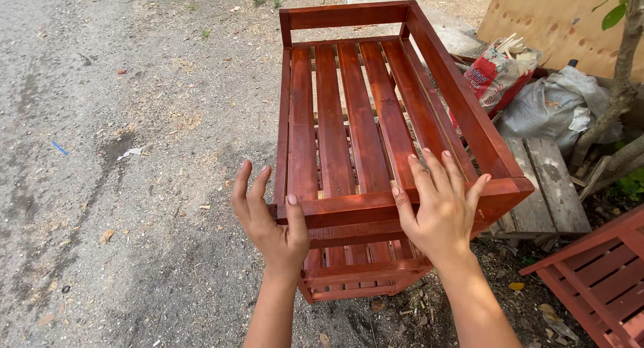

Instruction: The person opens a bottle of wood stain and pours it into a small container, then repositions a red wooden chair-like frame on the ground. They hold the container in one hand and use a brush to apply stain to the frame's rails and slats, working around the piece.

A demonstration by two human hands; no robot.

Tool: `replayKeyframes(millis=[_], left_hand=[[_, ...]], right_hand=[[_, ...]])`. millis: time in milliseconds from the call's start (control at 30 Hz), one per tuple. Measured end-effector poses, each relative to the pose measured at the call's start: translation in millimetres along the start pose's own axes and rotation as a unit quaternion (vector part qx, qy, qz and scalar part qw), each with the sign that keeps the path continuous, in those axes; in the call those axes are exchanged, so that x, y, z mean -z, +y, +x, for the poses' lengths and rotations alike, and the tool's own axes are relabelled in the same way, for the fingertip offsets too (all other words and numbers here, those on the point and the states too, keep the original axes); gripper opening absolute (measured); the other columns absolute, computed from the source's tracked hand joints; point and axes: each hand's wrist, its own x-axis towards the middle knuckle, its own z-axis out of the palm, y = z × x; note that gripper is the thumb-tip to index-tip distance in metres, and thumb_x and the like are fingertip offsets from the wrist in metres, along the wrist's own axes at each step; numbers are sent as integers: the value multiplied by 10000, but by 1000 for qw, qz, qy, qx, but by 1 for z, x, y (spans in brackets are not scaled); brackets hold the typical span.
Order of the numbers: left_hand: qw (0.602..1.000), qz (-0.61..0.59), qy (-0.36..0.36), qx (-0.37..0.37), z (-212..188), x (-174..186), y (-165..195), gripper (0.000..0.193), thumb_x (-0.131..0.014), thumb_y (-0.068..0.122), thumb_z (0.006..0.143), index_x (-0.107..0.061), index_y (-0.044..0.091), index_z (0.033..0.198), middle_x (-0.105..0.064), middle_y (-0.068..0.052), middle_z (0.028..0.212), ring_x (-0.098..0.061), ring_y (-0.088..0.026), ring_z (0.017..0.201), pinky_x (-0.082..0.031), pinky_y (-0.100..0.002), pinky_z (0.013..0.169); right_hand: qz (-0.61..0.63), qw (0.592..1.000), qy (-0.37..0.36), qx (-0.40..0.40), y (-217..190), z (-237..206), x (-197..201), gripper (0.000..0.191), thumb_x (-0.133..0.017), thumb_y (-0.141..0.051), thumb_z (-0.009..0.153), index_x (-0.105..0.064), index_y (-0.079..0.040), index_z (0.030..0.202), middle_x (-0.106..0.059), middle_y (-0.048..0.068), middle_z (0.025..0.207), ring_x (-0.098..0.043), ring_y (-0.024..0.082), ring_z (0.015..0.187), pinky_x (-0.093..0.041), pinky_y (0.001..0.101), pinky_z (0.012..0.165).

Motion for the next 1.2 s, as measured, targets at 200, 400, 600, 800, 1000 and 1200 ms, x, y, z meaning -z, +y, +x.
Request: replayKeyframes(millis=[200,400,600,800,1000,1200], left_hand=[[976,-3,-204,-83,-1,-66,90,646,-729,277,870,-523,96,1455,-335,-163,1631,-247,-406,1552,-64,-681,1199],[908,-231,-330,-115,-66,-126,195,727,-709,291,912,-439,48,1542,-257,-204,1709,-226,-435,1607,-173,-675,1262],[835,-306,-421,-178,-151,-181,303,779,-712,340,915,-407,18,1554,-206,-235,1703,-180,-455,1595,-159,-707,1219],[752,-345,-504,-246,-250,-205,415,817,-685,419,924,-384,32,1578,-156,-221,1722,-140,-442,1598,-125,-711,1205],[660,-417,-562,-272,-331,-205,502,868,-666,450,946,-313,13,1608,-126,-236,1715,-116,-451,1592,-116,-698,1208],[583,-468,-594,-297,-384,-238,564,863,-654,432,956,-294,1,1611,-115,-253,1720,-116,-461,1595,-130,-671,1224]], right_hand=[[-49,997,-44,-27,38,-29,45,663,-625,-466,928,-516,-186,1518,-378,151,1618,-244,408,1538,-51,832,1119],[-150,974,-56,-161,110,-88,119,703,-667,-366,851,-489,-251,1521,-368,117,1635,-241,385,1551,-123,826,1108],[-237,925,-24,-296,189,-176,212,690,-687,-384,884,-474,-240,1524,-351,145,1618,-232,410,1528,-131,826,1101],[-313,868,1,-386,249,-268,304,731,-697,-353,842,-465,-233,1524,-334,187,1609,-220,462,1520,-128,816,1119],[-350,805,33,-478,280,-339,372,753,-691,-292,839,-447,-219,1548,-331,207,1609,-236,475,1507,-161,795,1122],[-396,776,108,-479,315,-374,403,669,-724,-228,818,-558,-143,1461,-411,209,1560,-285,485,1500,-217,727,1181]])
